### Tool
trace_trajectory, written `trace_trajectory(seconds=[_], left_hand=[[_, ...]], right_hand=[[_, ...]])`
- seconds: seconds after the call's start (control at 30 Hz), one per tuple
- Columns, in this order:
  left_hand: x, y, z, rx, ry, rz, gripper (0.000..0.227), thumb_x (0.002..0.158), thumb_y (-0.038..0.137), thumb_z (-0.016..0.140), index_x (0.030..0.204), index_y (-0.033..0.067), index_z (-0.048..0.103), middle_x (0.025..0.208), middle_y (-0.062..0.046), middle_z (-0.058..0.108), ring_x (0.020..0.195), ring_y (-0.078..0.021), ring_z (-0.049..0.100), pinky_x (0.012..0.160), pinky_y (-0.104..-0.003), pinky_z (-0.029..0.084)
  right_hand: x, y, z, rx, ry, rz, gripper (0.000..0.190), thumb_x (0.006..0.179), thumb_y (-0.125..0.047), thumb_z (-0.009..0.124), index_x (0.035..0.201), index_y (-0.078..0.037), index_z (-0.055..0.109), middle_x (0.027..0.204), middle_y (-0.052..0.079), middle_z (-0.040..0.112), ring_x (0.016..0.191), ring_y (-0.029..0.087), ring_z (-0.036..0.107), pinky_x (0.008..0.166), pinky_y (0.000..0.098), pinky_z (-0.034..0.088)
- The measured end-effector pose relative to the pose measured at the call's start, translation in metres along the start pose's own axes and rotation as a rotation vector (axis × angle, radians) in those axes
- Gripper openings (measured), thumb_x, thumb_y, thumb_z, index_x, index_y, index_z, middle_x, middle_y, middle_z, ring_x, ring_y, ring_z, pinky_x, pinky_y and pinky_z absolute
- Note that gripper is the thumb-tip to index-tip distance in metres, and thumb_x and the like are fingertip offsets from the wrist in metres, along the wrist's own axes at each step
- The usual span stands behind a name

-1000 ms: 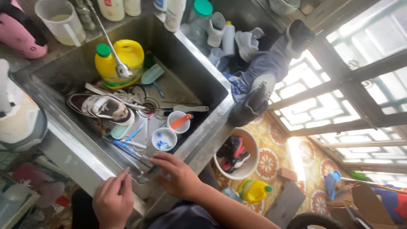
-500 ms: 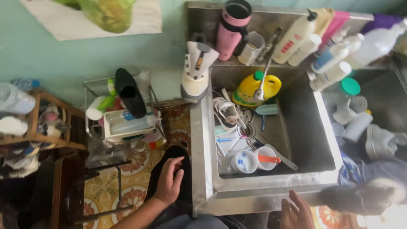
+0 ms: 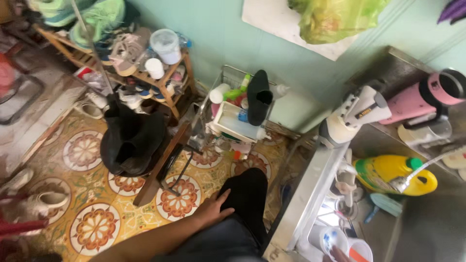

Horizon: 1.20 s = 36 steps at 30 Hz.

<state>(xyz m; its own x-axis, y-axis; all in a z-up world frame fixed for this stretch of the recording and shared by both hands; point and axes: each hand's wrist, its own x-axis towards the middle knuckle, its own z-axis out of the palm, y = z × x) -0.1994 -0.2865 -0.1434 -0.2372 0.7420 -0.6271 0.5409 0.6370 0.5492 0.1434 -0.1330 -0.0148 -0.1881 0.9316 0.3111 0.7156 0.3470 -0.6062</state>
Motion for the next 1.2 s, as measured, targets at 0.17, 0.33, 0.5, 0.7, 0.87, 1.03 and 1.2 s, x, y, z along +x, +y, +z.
trace_trajectory(seconds=[0.17, 0.33, 0.5, 0.7, 0.87, 1.03, 1.2], left_hand=[[0.010, -0.018, 0.005, -0.002, 0.268, 0.220, 0.079, 0.088, 0.050, 0.067, 0.150, 0.0099, 0.039, 0.143, -0.026, 0.054, 0.124, -0.0445, 0.057, 0.101, -0.049, 0.048], [0.006, -0.014, -0.010, 0.183, 0.206, 0.150, 0.071, 0.090, 0.041, 0.070, 0.150, 0.0115, 0.047, 0.125, -0.023, 0.064, 0.114, -0.0402, 0.064, 0.098, -0.047, 0.053], [-0.016, 0.051, -0.039, 0.076, 0.347, 0.564, 0.059, 0.083, 0.014, 0.066, 0.142, 0.0091, 0.058, 0.136, -0.023, 0.060, 0.122, -0.0415, 0.058, 0.101, -0.046, 0.047], [-0.018, 0.168, -0.032, -0.257, 0.183, 0.562, 0.064, 0.095, 0.024, 0.067, 0.152, 0.0073, 0.042, 0.141, -0.021, 0.054, 0.127, -0.0371, 0.057, 0.108, -0.043, 0.046], [0.009, 0.248, -0.018, -0.138, 0.207, 0.570, 0.127, 0.082, 0.042, 0.084, 0.161, -0.0037, -0.004, 0.148, -0.038, 0.034, 0.133, -0.0497, 0.044, 0.109, -0.049, 0.041], [0.039, 0.298, -0.028, -0.001, 0.345, 0.370, 0.152, 0.059, 0.049, 0.099, 0.159, 0.0038, -0.007, 0.149, -0.039, 0.032, 0.134, -0.0515, 0.043, 0.104, -0.052, 0.045], [0.048, 0.314, -0.038, 0.025, 0.286, 0.260, 0.149, 0.061, 0.042, 0.095, 0.161, 0.0079, -0.011, 0.150, -0.034, 0.036, 0.128, -0.0483, 0.052, 0.098, -0.052, 0.051]], right_hand=[[0.006, -0.004, -0.017, -0.072, -0.018, 0.031, 0.024, 0.082, -0.007, 0.080, 0.106, -0.004, 0.077, 0.109, 0.013, 0.076, 0.105, 0.028, 0.075, 0.097, 0.0379, 0.056], [0.020, 0.007, -0.058, -0.081, 0.108, 0.215, 0.026, 0.088, -0.004, 0.076, 0.114, -0.004, 0.074, 0.114, 0.013, 0.074, 0.099, 0.024, 0.075, 0.086, 0.0316, 0.059], [0.042, 0.030, -0.070, -0.186, 0.018, 0.319, 0.029, 0.085, -0.009, 0.077, 0.113, -0.005, 0.075, 0.111, 0.015, 0.074, 0.096, 0.031, 0.073, 0.083, 0.0387, 0.056], [0.060, 0.081, -0.054, -0.405, -0.214, 0.499, 0.029, 0.083, -0.022, 0.076, 0.111, -0.013, 0.079, 0.115, 0.013, 0.073, 0.102, 0.036, 0.069, 0.086, 0.0441, 0.055], [0.075, 0.140, -0.053, -0.488, -0.261, 0.674, 0.033, 0.081, -0.022, 0.077, 0.113, -0.017, 0.078, 0.114, 0.013, 0.074, 0.105, 0.035, 0.069, 0.089, 0.0452, 0.055], [0.073, 0.177, -0.042, -0.495, -0.495, 0.660, 0.037, 0.079, -0.027, 0.079, 0.113, -0.015, 0.077, 0.109, 0.015, 0.074, 0.104, 0.035, 0.070, 0.090, 0.0445, 0.055], [0.072, 0.201, 0.025, -0.316, -0.619, 0.554, 0.031, 0.086, -0.024, 0.074, 0.114, -0.013, 0.077, 0.105, 0.018, 0.075, 0.099, 0.037, 0.071, 0.086, 0.0452, 0.056]])
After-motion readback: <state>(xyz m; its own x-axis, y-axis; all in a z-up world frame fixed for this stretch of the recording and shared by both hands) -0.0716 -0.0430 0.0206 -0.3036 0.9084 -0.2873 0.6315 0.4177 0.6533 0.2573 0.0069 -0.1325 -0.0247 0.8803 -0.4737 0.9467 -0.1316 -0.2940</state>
